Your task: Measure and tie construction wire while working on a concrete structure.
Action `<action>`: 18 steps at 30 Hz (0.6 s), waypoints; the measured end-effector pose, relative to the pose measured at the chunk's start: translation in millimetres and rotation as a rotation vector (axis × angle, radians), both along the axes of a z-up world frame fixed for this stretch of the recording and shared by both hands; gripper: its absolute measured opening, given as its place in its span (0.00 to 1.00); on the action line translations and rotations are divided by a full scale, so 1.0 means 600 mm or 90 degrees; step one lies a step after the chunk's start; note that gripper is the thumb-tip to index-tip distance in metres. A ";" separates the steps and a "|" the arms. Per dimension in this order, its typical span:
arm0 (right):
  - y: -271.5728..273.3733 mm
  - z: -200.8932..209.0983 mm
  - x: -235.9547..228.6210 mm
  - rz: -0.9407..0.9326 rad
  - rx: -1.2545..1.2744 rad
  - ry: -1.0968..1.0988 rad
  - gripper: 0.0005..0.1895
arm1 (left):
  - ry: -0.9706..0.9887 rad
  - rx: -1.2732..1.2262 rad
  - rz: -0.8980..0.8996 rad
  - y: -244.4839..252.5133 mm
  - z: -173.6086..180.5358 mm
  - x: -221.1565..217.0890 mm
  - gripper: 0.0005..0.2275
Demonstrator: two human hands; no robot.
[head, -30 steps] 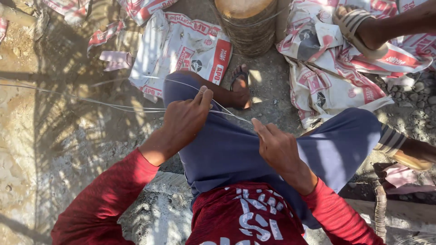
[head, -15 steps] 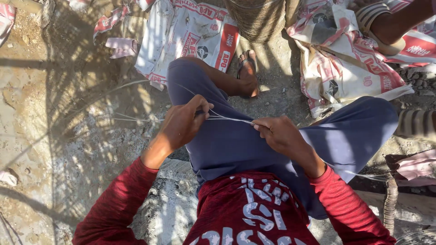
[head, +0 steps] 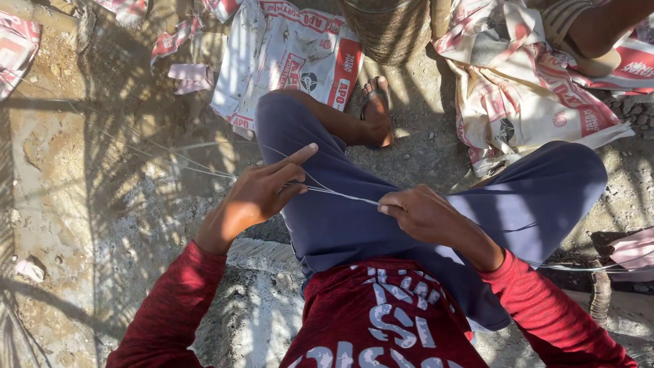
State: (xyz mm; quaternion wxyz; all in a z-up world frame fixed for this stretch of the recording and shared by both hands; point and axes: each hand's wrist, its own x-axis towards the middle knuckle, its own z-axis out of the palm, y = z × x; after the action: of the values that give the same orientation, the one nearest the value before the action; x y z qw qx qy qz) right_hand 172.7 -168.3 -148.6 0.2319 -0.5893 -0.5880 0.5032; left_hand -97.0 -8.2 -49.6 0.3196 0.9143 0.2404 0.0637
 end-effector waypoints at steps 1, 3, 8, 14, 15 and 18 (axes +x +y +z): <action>0.004 0.019 0.000 0.035 -0.045 -0.012 0.14 | 0.015 0.013 -0.014 0.000 0.000 -0.003 0.09; 0.007 0.028 0.006 0.075 -0.092 -0.020 0.15 | 0.034 0.024 -0.023 -0.003 0.004 -0.009 0.09; 0.025 0.013 0.032 0.085 -0.137 0.117 0.15 | 0.128 -0.131 0.154 -0.010 0.033 -0.006 0.08; 0.029 -0.014 -0.011 0.102 -0.135 0.017 0.13 | 0.026 0.055 0.129 -0.006 -0.038 -0.061 0.11; 0.024 -0.004 -0.016 0.114 -0.127 0.018 0.13 | 0.029 0.062 0.140 -0.008 -0.042 -0.057 0.11; 0.000 0.000 -0.041 0.058 0.025 -0.059 0.09 | 0.008 0.101 0.206 -0.020 -0.045 -0.057 0.16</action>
State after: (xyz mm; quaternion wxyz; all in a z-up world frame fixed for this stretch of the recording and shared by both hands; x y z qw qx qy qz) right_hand 147.8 -168.1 -148.8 0.1927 -0.5803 -0.6338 0.4737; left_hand -131.3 -20.2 -76.8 0.2303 0.8866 0.3804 0.1273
